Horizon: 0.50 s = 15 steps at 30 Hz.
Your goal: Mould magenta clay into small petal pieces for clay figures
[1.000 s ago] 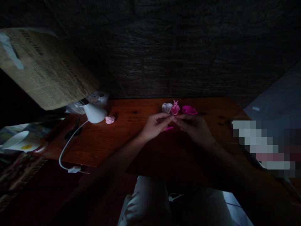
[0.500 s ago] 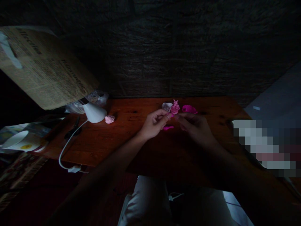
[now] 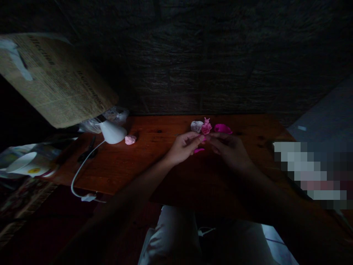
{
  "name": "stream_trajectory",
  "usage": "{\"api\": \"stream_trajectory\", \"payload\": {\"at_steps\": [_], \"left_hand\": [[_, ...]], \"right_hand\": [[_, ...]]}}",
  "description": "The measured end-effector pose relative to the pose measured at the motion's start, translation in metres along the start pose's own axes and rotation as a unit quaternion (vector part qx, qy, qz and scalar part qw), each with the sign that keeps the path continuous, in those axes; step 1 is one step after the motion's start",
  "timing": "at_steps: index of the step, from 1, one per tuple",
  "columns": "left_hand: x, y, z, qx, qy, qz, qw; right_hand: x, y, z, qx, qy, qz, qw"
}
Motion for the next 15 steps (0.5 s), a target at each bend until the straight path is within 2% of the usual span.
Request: {"api": "stream_trajectory", "payload": {"at_steps": [5, 10, 15], "left_hand": [[0.0029, 0.0021, 0.0026, -0.019, -0.002, -0.033, 0.999], [0.0048, 0.0028, 0.0023, -0.013, -0.015, 0.017, 1.0], [0.003, 0.0018, 0.0021, -0.019, -0.036, 0.066, 0.997]], "right_hand": [[-0.001, 0.0, 0.0018, 0.012, -0.031, 0.02, 0.999], [-0.0071, 0.0017, 0.0039, -0.009, -0.05, 0.026, 0.998], [-0.0008, 0.0012, 0.0029, -0.058, -0.069, 0.039, 0.995]]}}
Point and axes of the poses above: each hand's wrist, its own y-axis away from the middle knuckle, its own z-axis out of the palm, x = y × z, the point moved 1 cm from there along -y, towards the middle knuckle, and after that the axes turned 10 degrees about x, right-handed, at the moved point
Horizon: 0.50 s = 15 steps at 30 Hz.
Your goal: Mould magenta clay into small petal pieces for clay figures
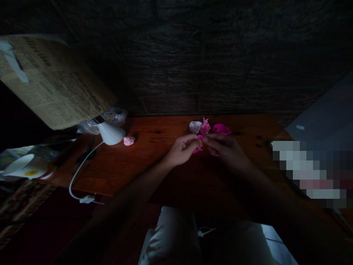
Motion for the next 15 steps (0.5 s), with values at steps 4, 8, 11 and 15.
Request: {"api": "stream_trajectory", "payload": {"at_steps": [4, 8, 11, 15], "left_hand": [[0.0008, -0.0003, 0.001, 0.011, -0.007, 0.005, 1.0], [0.0021, 0.0002, 0.0013, 0.003, -0.014, 0.012, 1.0], [-0.0008, 0.0001, -0.0004, 0.01, -0.039, 0.022, 0.999], [-0.0056, -0.0005, -0.0032, 0.046, -0.088, 0.049, 0.994]], "right_hand": [[0.0036, -0.0009, -0.0007, 0.001, -0.005, 0.005, 1.0], [0.0005, -0.0007, 0.0, -0.002, -0.01, 0.006, 1.0], [-0.0018, -0.0004, -0.0007, -0.002, 0.005, 0.0, 1.0], [-0.0002, -0.0018, -0.0037, 0.024, 0.05, -0.026, 0.998]]}}
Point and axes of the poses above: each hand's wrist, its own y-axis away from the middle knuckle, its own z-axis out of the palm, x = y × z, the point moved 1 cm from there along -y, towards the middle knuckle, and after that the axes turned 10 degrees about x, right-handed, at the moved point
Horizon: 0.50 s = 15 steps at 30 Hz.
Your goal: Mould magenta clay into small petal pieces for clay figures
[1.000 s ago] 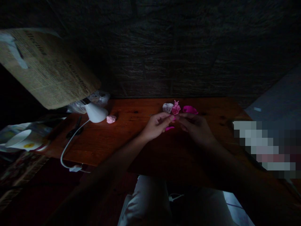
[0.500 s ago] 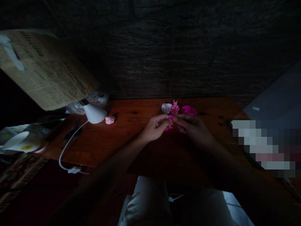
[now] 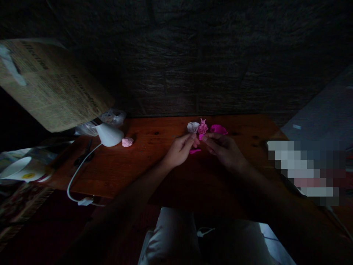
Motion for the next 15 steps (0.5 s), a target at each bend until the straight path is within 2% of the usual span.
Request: {"api": "stream_trajectory", "payload": {"at_steps": [5, 9, 15], "left_hand": [[0.0015, 0.0007, 0.0004, 0.0, -0.044, 0.029, 0.999], [0.0045, 0.0003, 0.0004, -0.003, -0.049, 0.052, 0.997], [0.0063, -0.0008, 0.0006, -0.009, -0.036, 0.048, 0.998]], "right_hand": [[0.0021, 0.0, 0.0005, -0.01, 0.024, -0.032, 0.999], [0.001, 0.0016, 0.0022, -0.006, 0.008, 0.007, 1.0], [0.0016, 0.0014, 0.0028, -0.005, -0.017, 0.054, 0.998]]}}
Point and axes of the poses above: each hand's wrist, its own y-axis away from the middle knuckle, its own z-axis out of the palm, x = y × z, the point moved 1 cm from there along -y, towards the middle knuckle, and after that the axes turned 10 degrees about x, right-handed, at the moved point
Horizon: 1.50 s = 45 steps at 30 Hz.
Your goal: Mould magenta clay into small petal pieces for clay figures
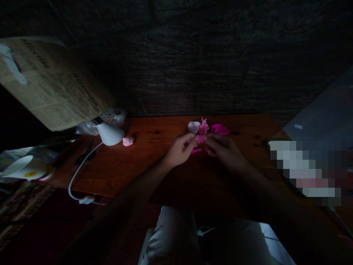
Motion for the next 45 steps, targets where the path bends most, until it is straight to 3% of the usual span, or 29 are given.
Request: {"api": "stream_trajectory", "payload": {"at_steps": [5, 21, 32, 36, 41, 45], "left_hand": [[0.0, 0.002, 0.001, -0.03, 0.0, 0.0, 1.0], [-0.004, -0.002, -0.004, 0.0, -0.027, 0.01, 1.0], [-0.003, -0.002, -0.014, 0.052, -0.13, 0.069, 0.988], [0.001, -0.001, -0.016, 0.033, -0.163, 0.095, 0.982], [0.001, -0.001, -0.02, -0.029, -0.206, 0.155, 0.966], [-0.003, -0.002, -0.022, -0.08, -0.245, 0.159, 0.953]], "right_hand": [[-0.003, 0.001, 0.0, -0.019, 0.005, -0.019, 1.0], [-0.003, 0.0, -0.003, -0.021, 0.01, 0.007, 1.0], [0.0, -0.004, -0.007, 0.037, 0.065, -0.099, 0.992], [0.003, -0.006, -0.007, 0.079, 0.051, -0.101, 0.99], [0.003, -0.009, -0.01, 0.113, 0.017, -0.101, 0.988], [0.002, -0.01, -0.012, 0.121, -0.015, -0.096, 0.988]]}}
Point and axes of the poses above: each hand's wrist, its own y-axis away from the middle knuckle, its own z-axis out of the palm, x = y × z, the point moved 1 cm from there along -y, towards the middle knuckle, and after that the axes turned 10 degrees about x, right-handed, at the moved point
